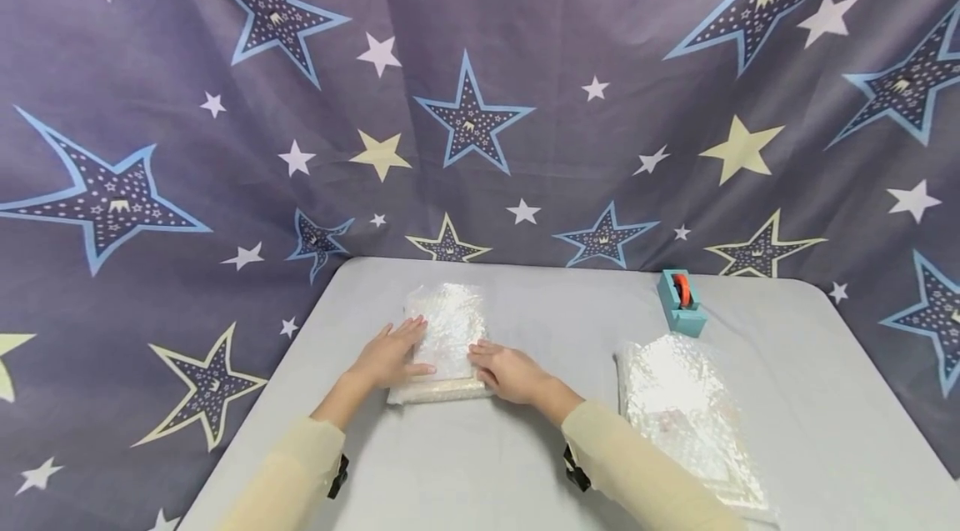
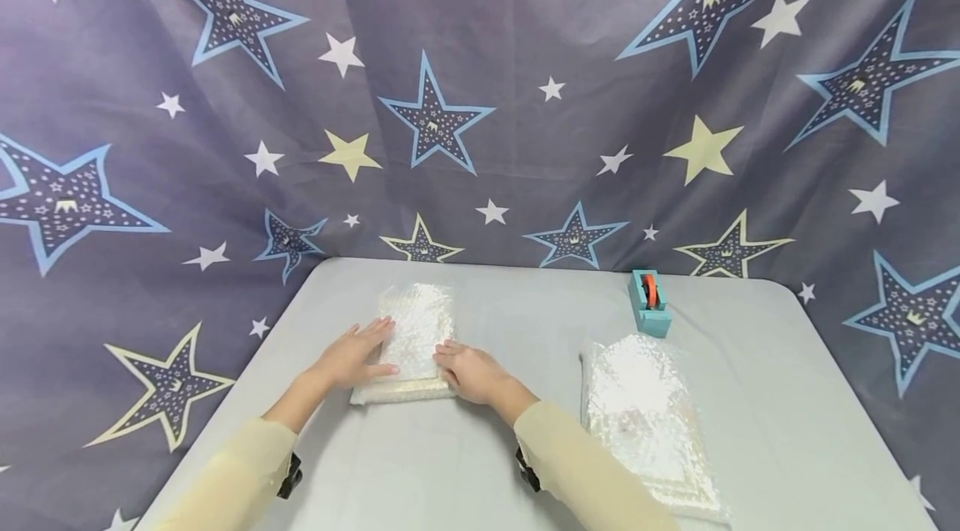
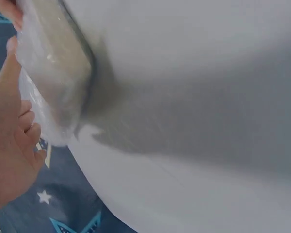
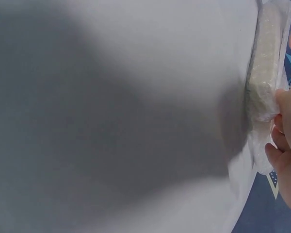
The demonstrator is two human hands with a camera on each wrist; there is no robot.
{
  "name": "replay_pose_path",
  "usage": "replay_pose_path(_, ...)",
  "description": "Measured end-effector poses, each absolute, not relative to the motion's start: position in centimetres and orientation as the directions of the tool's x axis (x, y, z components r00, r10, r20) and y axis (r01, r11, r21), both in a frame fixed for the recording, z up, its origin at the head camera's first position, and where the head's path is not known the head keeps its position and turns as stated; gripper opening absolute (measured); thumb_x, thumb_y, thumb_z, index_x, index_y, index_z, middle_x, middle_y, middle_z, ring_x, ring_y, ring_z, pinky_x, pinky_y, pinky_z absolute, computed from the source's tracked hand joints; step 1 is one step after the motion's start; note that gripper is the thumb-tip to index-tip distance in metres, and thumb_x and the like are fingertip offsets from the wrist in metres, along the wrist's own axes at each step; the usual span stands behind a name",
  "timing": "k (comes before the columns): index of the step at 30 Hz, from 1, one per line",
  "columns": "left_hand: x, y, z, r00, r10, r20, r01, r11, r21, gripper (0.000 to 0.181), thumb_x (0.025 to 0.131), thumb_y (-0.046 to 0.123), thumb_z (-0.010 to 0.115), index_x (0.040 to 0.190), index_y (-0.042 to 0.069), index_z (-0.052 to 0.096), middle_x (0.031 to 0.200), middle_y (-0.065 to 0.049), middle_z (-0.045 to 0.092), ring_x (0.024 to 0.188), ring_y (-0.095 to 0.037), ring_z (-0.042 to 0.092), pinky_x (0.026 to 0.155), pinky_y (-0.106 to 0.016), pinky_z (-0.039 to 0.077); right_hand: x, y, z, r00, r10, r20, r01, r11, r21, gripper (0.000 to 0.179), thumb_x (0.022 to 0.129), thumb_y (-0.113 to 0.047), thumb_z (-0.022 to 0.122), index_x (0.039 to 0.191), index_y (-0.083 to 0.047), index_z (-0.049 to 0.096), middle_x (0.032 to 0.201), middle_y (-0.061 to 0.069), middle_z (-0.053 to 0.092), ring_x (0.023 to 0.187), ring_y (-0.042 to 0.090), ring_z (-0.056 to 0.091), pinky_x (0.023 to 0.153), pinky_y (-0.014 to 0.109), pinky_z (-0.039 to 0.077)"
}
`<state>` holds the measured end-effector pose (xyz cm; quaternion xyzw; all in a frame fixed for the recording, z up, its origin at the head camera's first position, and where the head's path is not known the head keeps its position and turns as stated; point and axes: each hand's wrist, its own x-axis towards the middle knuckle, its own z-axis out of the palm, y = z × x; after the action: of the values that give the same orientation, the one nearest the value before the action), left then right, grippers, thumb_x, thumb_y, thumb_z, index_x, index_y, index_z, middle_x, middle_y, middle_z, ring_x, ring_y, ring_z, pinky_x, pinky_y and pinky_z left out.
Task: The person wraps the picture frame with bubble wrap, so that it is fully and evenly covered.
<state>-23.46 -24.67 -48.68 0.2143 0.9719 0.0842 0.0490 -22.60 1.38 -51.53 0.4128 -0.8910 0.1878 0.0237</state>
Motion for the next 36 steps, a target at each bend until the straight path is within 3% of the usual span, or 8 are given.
replay_pose_path(7,-22.9,-22.7,-49.2,-0.88,0.47,-0.061,0.451,0.87,0.201,0.067,0.094,0.039,0.056,0.145,-0.001,0.037,0.154,-0.018,0.035,0.144,-0.036,0.034,0.118,-0.059,0.024,-22.5,1.2,-51.6,-0.654,-0.728,0.207,-0.751,0.591,-0.295,0.038,0.096,-0.016,0.056,0.13,0.0,0.057,0.139,0.015,0.056,0.134,0.03,0.05,0.113,0.042,0.04)
replay_pose_path(24,-22.7,-22.2,-50.7,-0.876,0.479,-0.044,0.456,0.856,0.243,0.071,0.096,0.042,0.052,0.148,-0.001,0.03,0.156,-0.018,0.031,0.145,-0.036,0.03,0.119,-0.06,0.022,-22.7,1.6,-50.8,-0.675,-0.716,0.18,-0.726,0.602,-0.332,0.037,0.094,-0.017,0.059,0.127,-0.002,0.06,0.137,0.014,0.058,0.129,0.029,0.054,0.111,0.044,0.042)
replay_pose_path(36,-23.0,-22.3,-51.0,-0.887,0.456,-0.075,0.442,0.884,0.153,0.07,0.096,0.042,0.051,0.148,0.0,0.031,0.157,-0.015,0.031,0.146,-0.033,0.03,0.12,-0.057,0.024,-23.1,9.2,-48.0,-0.751,-0.615,0.24,-0.654,0.643,-0.399,0.039,0.093,-0.014,0.06,0.127,0.005,0.057,0.13,0.022,0.061,0.122,0.036,0.058,0.108,0.048,0.044)
